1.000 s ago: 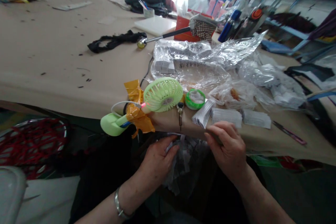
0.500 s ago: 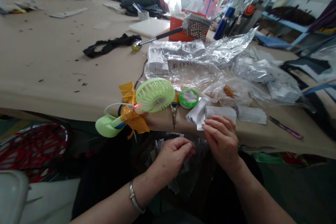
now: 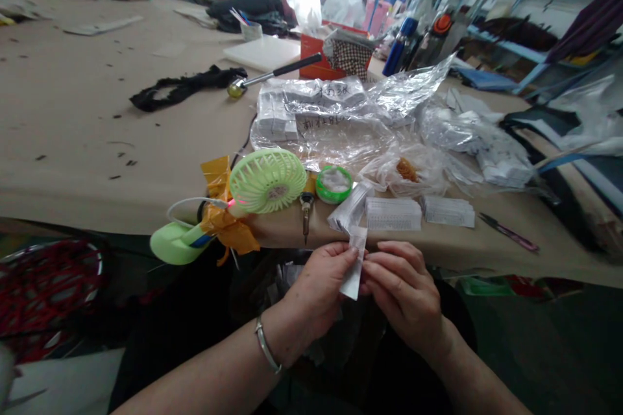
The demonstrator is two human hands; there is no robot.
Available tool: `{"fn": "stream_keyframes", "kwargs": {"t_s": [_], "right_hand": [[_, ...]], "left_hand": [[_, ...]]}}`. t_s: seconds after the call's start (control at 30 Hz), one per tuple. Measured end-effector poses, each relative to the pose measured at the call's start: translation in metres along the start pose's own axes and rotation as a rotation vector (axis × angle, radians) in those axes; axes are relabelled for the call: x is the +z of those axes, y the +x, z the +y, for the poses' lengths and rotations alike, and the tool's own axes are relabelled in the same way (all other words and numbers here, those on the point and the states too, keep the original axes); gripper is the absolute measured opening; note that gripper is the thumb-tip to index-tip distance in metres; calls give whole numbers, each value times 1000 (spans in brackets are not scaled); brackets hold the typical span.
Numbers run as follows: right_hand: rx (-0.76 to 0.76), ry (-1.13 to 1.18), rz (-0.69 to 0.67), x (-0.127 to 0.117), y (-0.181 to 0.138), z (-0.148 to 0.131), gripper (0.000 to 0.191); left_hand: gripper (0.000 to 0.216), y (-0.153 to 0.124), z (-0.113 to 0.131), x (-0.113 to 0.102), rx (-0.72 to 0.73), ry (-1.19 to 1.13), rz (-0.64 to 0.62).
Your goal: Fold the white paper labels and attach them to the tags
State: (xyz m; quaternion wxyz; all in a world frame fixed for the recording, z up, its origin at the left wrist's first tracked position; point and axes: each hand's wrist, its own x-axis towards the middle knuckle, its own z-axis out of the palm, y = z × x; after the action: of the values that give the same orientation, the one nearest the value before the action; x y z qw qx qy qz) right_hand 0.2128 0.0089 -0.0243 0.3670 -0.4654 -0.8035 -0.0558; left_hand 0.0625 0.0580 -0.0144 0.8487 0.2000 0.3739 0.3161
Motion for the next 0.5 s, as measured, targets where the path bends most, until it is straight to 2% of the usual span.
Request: {"fn": "stream_keyframes", "kwargs": {"t_s": [0.07,0.13,0.2,0.33,0.5], "right_hand": [[92,-163,-3,-2,4,12,30],[178,-346,-61,-2,7,22,36],[199,-443,-108,0,7,29,32],[148,-413,-36,4,3,34,15],[155,-236,85,-2,0,36,13]], "left_hand": [[10,-1,0,2,-23,76,39],[9,-2,0,3,-35,139,74],[8,-3,0,3,-40,174,106],[9,-3,-3,0,-69,201,138],[15,-2,-3,-1,-144,232,115]]}}
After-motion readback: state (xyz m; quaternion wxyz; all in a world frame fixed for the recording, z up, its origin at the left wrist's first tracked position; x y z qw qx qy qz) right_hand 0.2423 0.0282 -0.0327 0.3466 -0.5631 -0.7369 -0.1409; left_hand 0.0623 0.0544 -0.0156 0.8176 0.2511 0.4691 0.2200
